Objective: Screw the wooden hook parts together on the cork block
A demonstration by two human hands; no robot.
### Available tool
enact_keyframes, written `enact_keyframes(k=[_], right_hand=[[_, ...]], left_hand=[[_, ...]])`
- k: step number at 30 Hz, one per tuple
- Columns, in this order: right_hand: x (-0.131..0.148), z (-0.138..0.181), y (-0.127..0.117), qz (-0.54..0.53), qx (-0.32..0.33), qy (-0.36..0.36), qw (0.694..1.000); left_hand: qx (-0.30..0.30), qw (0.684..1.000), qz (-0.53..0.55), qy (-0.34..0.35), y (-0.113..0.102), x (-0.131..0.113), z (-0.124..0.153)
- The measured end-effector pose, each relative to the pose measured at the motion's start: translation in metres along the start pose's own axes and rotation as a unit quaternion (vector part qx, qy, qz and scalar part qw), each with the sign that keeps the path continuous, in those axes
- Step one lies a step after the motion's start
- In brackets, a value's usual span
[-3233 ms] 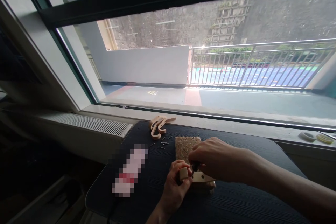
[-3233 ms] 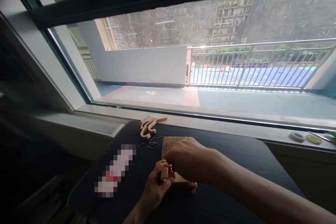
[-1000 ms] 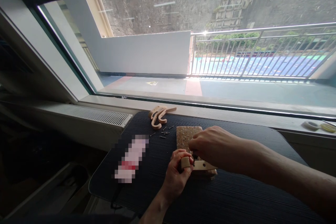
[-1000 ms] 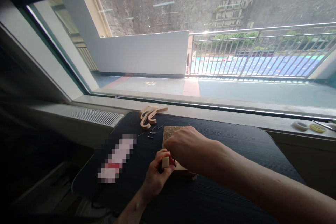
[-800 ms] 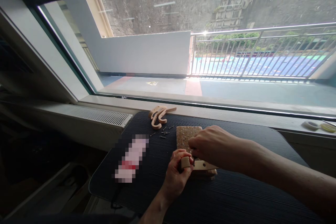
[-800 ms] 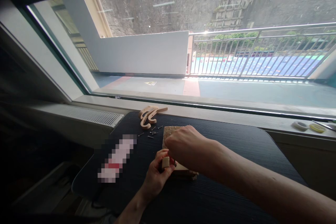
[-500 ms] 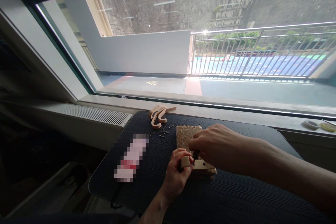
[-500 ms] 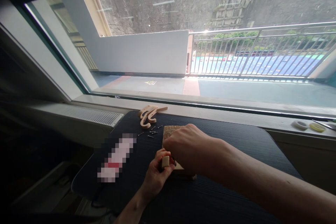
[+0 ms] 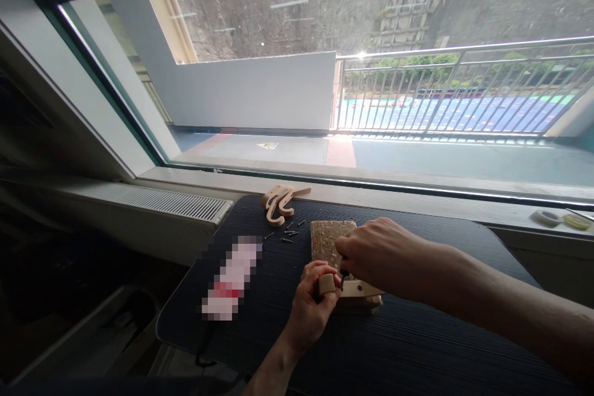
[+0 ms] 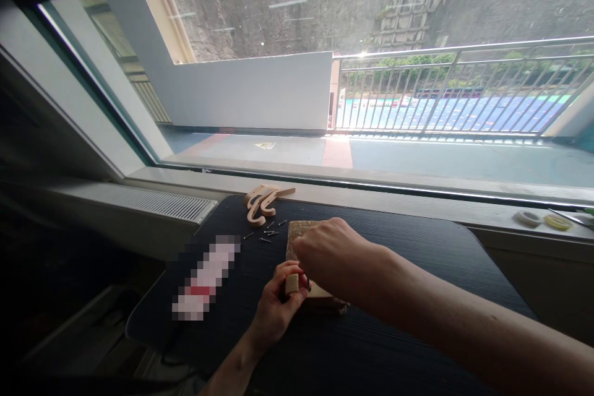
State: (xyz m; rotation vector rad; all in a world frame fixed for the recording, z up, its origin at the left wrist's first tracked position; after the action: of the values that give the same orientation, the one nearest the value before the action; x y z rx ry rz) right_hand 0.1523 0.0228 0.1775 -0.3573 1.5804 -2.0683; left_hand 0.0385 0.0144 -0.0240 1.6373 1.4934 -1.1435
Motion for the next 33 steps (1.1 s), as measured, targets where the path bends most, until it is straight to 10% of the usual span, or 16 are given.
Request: enact_keyframes(k=[33], right_hand=[[0.004, 0.005, -0.005, -0.017, 0.000, -0.032, 0.999]], left_hand=[[0.009, 1.000, 0.009, -0.028, 0.001, 0.006, 0.001]])
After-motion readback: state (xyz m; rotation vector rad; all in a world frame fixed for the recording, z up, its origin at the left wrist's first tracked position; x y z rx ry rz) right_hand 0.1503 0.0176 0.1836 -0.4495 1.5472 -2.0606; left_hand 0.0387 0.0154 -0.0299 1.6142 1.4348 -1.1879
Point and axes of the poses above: each hand's wrist, its own z-axis away from the middle knuckle, its own y-axis out of the palm, x = y × z, the point moved 3 cm from there along -z, towards the middle knuckle, and after that the axes turned 6 degrees about y, right-handed, at the moved point
